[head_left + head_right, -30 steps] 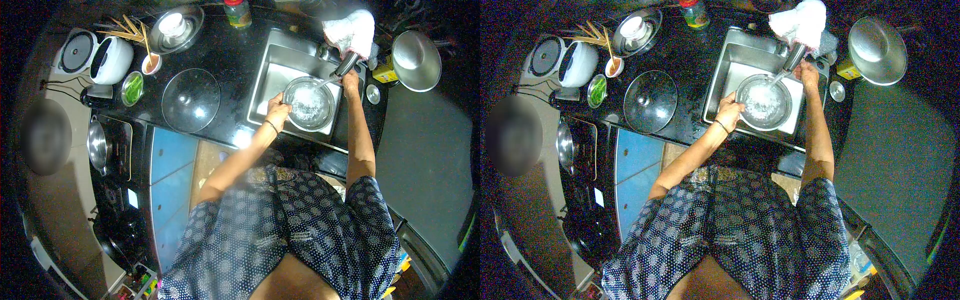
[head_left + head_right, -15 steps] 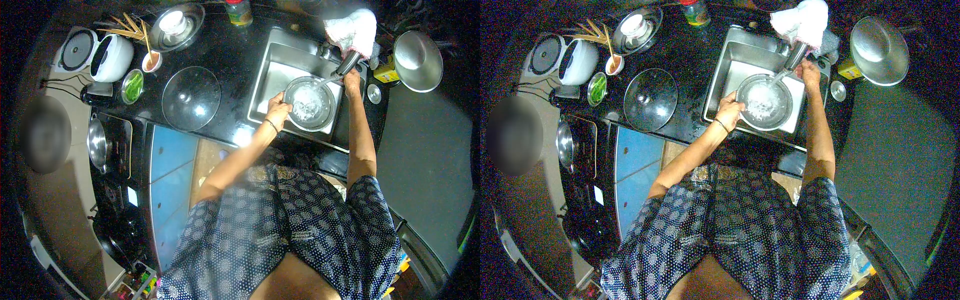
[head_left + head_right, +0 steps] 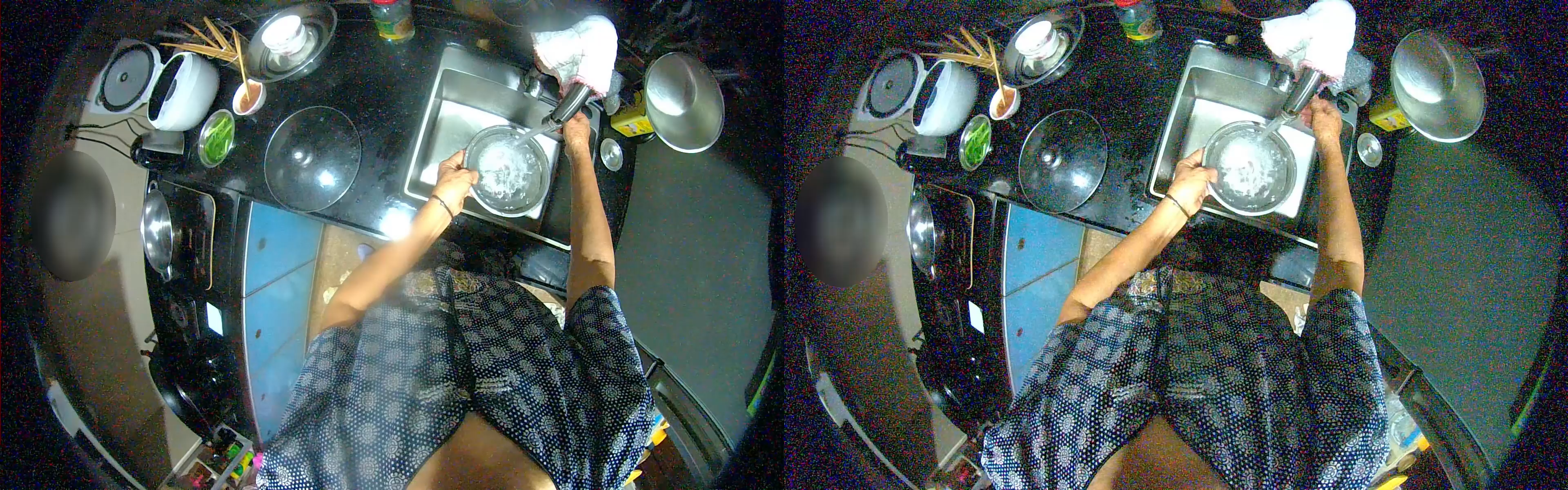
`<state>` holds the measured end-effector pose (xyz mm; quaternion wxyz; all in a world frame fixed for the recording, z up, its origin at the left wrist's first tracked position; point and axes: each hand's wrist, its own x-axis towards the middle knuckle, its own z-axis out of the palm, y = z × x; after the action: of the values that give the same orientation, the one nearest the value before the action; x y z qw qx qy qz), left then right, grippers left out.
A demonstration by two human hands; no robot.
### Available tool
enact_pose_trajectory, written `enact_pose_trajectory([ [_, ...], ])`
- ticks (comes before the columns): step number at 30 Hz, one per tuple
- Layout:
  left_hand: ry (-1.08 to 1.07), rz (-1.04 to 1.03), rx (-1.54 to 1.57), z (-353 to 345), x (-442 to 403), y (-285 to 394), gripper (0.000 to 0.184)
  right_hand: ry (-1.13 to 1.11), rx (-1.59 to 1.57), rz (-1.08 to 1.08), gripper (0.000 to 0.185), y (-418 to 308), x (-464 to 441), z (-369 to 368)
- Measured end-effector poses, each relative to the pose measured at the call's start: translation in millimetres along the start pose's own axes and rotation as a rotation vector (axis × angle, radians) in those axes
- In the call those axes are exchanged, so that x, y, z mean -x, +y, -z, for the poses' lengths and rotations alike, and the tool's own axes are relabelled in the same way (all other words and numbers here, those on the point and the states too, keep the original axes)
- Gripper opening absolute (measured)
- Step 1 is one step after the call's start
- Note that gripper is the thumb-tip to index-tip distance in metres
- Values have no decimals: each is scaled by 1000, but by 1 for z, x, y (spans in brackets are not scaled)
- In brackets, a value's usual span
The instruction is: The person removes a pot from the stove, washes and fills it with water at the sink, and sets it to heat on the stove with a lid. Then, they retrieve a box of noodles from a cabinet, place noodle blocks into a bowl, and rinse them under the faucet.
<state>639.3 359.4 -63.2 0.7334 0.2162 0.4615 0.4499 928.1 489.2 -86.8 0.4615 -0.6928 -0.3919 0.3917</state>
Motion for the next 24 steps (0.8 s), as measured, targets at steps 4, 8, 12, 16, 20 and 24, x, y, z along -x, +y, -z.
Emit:
enact_pose_trajectory([
  [4,-18,10,51,-1,2,2,48,24,64,55,33,4,-19,5],
  [8,-26,-3,97,1,5,3,47,128,293,107,36,-10,-33,8],
  [12,-36,18,-38,15,8,4,47,120,318,87,38,-31,-16,12],
  [16,-67,6,53,30,24,11,47,31,89,9,44,-15,-11,9],
  [20,-48,-18,120,57,34,14,48,12,-83,-72,42,27,-1,9],
  [24,53,-83,116,99,60,29,44,-141,-137,-144,35,42,35,8],
])
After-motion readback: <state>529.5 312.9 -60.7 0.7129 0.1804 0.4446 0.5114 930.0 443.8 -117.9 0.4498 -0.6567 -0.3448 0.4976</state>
